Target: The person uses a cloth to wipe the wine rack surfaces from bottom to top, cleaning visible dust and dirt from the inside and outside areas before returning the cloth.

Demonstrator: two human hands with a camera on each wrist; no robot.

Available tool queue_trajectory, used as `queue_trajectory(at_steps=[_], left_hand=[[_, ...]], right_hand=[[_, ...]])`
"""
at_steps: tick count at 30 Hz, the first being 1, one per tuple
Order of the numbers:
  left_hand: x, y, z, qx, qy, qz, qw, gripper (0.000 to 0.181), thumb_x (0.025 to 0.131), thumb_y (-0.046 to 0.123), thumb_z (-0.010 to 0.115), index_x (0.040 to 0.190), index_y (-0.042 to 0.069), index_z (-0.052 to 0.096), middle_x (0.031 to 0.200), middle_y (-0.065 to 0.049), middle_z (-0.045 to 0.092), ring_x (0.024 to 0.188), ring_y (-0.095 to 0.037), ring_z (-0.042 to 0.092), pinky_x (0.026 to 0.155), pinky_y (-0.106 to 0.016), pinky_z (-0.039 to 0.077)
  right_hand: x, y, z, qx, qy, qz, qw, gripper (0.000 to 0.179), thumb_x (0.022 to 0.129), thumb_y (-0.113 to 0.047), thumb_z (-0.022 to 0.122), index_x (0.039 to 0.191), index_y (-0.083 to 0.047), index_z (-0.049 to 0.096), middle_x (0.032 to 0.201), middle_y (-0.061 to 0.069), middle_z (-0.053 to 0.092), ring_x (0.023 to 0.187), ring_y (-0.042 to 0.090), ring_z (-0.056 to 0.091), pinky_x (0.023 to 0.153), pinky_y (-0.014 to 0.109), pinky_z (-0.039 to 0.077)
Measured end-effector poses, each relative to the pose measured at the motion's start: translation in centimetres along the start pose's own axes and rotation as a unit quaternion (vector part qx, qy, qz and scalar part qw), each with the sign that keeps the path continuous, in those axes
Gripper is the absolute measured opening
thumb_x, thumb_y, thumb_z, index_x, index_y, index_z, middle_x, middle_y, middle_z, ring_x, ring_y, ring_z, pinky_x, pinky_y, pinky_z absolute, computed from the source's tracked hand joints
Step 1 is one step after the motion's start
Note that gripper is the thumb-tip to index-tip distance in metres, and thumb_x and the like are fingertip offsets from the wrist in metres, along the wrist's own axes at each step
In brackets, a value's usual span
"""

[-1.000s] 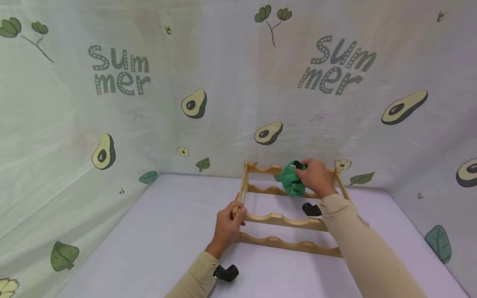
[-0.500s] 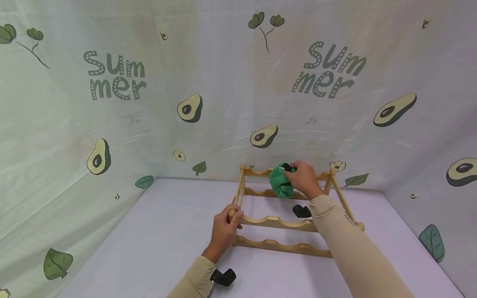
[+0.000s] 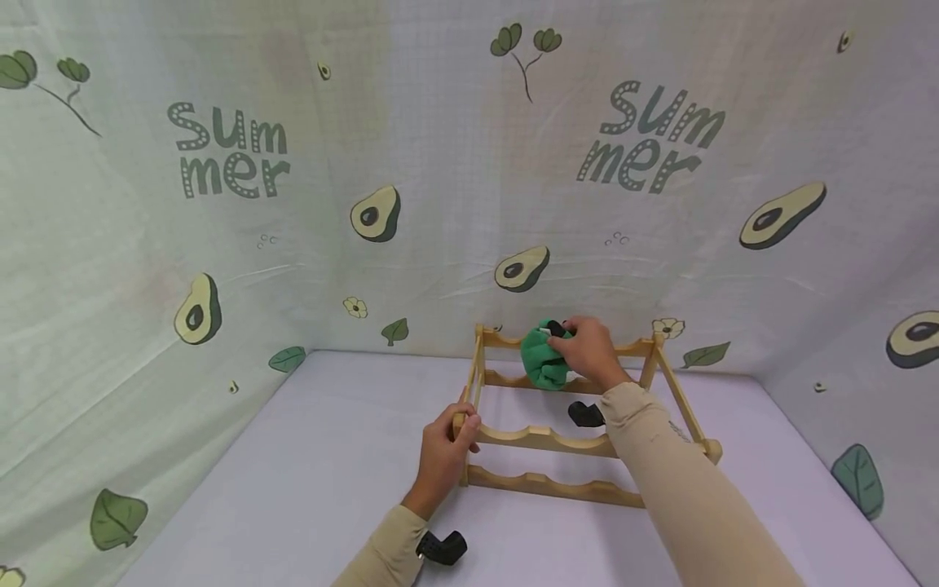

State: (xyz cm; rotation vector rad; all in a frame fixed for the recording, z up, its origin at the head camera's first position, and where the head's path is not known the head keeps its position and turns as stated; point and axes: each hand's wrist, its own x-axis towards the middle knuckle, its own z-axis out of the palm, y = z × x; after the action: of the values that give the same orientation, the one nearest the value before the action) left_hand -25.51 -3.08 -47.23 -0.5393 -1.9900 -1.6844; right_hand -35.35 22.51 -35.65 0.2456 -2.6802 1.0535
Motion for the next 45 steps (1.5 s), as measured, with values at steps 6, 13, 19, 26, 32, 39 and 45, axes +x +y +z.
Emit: queue_trajectory(at_steps=[6, 13, 19, 26, 32, 39, 45], left_hand=[[0.0, -0.5, 0.2, -0.013, -0.021, -0.003, 0.9997, 0.012, 0.099, 0.025, 0.066, 0.100, 0.013, 0.066, 0.069, 0.007, 0.056, 0.056, -0.009, 0.059, 0.052, -0.029, 0.053], [0.1, -0.3, 0.5, 0.000, -0.027, 0.002, 0.9996, 0.014, 0.100, 0.027, 0.063, 0.101, 0.014, 0.065, 0.070, 0.007, 0.056, 0.057, -0.008, 0.058, 0.052, -0.028, 0.052], [0.1, -0.2, 0.4, 0.005, -0.028, 0.007, 0.9996, 0.012, 0.101, 0.026, 0.062, 0.101, 0.015, 0.065, 0.070, 0.006, 0.056, 0.057, -0.008, 0.058, 0.053, -0.028, 0.053], [0.0, -0.2, 0.3, 0.009, -0.022, 0.005, 0.9997, 0.006, 0.100, 0.024, 0.063, 0.101, 0.018, 0.064, 0.070, 0.005, 0.056, 0.057, -0.008, 0.058, 0.053, -0.028, 0.053], [-0.1, -0.4, 0.4, 0.009, -0.021, -0.007, 0.9997, 0.004, 0.098, 0.019, 0.066, 0.101, 0.017, 0.065, 0.069, 0.006, 0.058, 0.056, -0.008, 0.058, 0.052, -0.027, 0.051], [-0.1, 0.0, 0.6, 0.012, 0.001, -0.009, 0.9999, 0.008, 0.093, 0.007, 0.069, 0.099, 0.012, 0.067, 0.066, 0.006, 0.057, 0.053, -0.009, 0.057, 0.050, -0.028, 0.051], [0.0, 2.5, 0.0, 0.007, 0.011, -0.002, 0.9999, 0.006, 0.093, 0.007, 0.069, 0.097, 0.008, 0.066, 0.063, -0.003, 0.058, 0.052, -0.011, 0.056, 0.050, -0.027, 0.050]], right_hand=[[0.3, -0.5, 1.0, 0.015, -0.008, -0.017, 0.9997, 0.033, 0.094, -0.022, 0.070, 0.109, 0.007, 0.064, 0.109, 0.025, 0.066, 0.090, 0.032, 0.062, 0.074, 0.041, 0.052], [0.8, -1.0, 1.8, 0.012, -0.004, -0.018, 0.9998, 0.036, 0.094, -0.022, 0.070, 0.112, 0.008, 0.064, 0.112, 0.026, 0.066, 0.091, 0.033, 0.062, 0.076, 0.043, 0.052], [1.0, -1.3, 2.3, 0.040, -0.008, -0.009, 0.9991, 0.038, 0.095, -0.023, 0.070, 0.115, 0.009, 0.064, 0.114, 0.027, 0.065, 0.094, 0.033, 0.062, 0.076, 0.041, 0.052], [1.2, -1.9, 3.2, 0.070, -0.004, 0.001, 0.9976, 0.041, 0.094, -0.025, 0.070, 0.115, 0.010, 0.062, 0.113, 0.027, 0.063, 0.093, 0.032, 0.061, 0.074, 0.039, 0.053], [1.4, -2.0, 4.3, 0.093, -0.005, 0.026, 0.9953, 0.033, 0.095, -0.025, 0.070, 0.111, 0.003, 0.064, 0.108, 0.021, 0.064, 0.093, 0.030, 0.060, 0.076, 0.038, 0.051], [1.6, -2.7, 4.7, 0.156, -0.007, 0.044, 0.9868, 0.044, 0.097, -0.025, 0.068, 0.126, 0.006, 0.059, 0.122, 0.024, 0.061, 0.104, 0.031, 0.060, 0.082, 0.036, 0.052], [1.6, -3.3, 5.3, 0.242, -0.003, 0.056, 0.9685, 0.041, 0.097, -0.021, 0.068, 0.125, 0.007, 0.059, 0.123, 0.023, 0.058, 0.105, 0.029, 0.060, 0.079, 0.031, 0.057]])
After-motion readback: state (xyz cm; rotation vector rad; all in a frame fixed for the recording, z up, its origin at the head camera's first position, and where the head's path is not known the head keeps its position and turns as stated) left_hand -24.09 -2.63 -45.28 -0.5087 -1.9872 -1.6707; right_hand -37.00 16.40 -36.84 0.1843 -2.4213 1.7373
